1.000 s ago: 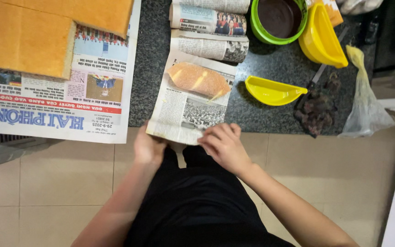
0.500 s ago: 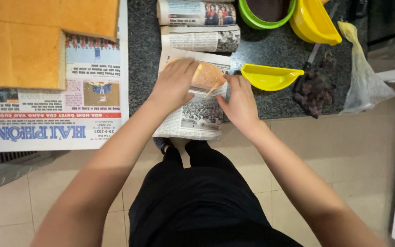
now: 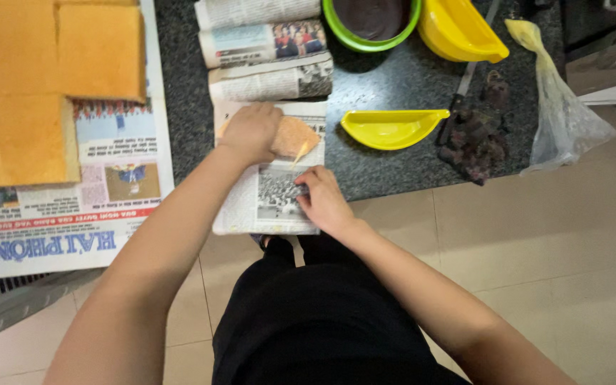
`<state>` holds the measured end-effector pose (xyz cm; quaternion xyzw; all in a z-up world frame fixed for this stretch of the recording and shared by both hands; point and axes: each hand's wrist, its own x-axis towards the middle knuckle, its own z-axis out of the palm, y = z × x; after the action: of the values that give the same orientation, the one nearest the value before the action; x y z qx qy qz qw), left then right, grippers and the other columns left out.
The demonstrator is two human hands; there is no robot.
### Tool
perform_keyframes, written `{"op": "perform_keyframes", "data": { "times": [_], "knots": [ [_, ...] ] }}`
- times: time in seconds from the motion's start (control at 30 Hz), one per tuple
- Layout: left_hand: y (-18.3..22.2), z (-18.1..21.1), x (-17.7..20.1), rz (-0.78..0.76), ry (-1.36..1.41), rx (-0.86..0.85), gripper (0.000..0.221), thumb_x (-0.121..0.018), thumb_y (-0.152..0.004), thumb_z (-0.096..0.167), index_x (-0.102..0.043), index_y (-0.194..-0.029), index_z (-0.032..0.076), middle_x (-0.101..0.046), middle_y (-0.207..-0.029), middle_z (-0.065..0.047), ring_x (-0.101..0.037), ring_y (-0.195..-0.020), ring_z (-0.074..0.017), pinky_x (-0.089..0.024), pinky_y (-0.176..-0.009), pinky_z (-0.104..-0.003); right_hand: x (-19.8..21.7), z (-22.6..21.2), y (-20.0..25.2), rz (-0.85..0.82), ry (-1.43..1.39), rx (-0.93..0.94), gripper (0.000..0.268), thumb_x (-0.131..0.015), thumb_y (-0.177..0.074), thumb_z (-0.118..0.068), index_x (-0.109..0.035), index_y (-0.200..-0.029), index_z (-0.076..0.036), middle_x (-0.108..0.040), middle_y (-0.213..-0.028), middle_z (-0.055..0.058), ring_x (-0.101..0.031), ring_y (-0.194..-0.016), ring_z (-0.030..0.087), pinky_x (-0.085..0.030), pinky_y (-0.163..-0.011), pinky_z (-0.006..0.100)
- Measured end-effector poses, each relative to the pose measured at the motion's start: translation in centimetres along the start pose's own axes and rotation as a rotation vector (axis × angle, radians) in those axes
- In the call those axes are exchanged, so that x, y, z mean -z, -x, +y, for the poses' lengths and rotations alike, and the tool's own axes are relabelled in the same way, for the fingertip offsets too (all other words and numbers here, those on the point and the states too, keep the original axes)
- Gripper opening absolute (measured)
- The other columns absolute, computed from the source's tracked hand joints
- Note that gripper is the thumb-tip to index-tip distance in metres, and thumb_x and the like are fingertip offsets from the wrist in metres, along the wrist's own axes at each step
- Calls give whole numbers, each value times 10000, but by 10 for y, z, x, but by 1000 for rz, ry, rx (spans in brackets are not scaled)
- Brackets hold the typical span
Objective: The person applies yellow sauce to cake slices and bread rolls using a piping bag, wraps the items in newspaper, and places them into plastic containers. They also wipe the kitchen counter with a cloth.
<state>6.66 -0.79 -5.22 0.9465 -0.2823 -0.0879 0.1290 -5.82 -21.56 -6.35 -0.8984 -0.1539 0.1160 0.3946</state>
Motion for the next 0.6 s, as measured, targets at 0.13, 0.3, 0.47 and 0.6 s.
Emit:
{"op": "perform_keyframes", "data": {
  "times": [0.13, 0.3, 0.47, 0.6],
  "knots": [
    [5, -10, 30, -73, 225, 70, 790, -931, -548, 218, -601, -1231, 2, -636, -1214, -207, -594, -1168, -393, -479, -1022, -459, -2, 6, -3, -16, -19, -5, 325, -752, -781, -33, -660, -1093, -17, -582, -1180, 181, -520, -1215, 379, -416, -1083, 432],
    [23, -1, 72, -29, 493, 126, 900, -933, -619, 234, -533, -1372, -53, -615, -1307, -262, -592, -1228, -382, -468, -1053, -434, 2, 6, -2, -73, -51, 16, 335, -723, -801, -28, -632, -1122, 0, -544, -1200, 194, -507, -1191, 381, -422, -1071, 434],
    [38, 5, 111, -19, 738, 418, 858, -894, -642, 224, -536, -1390, 5, -690, -1272, -160, -693, -1157, -269, -553, -999, -385, 3, 9, -4, -94, -35, 65, 381, -706, -802, -28, -597, -1164, 18, -528, -1209, 210, -494, -1199, 404, -418, -1068, 445],
    [58, -11, 130, 83, 784, 530, 782, -895, -689, 214, -559, -1367, 18, -703, -1263, -152, -695, -1159, -232, -549, -1008, -379, 1, 9, -8, -98, -8, 35, 458, -700, -771, -20, -577, -1211, 12, -522, -1218, 215, -485, -1209, 418, -415, -1070, 452]
  ]
}}
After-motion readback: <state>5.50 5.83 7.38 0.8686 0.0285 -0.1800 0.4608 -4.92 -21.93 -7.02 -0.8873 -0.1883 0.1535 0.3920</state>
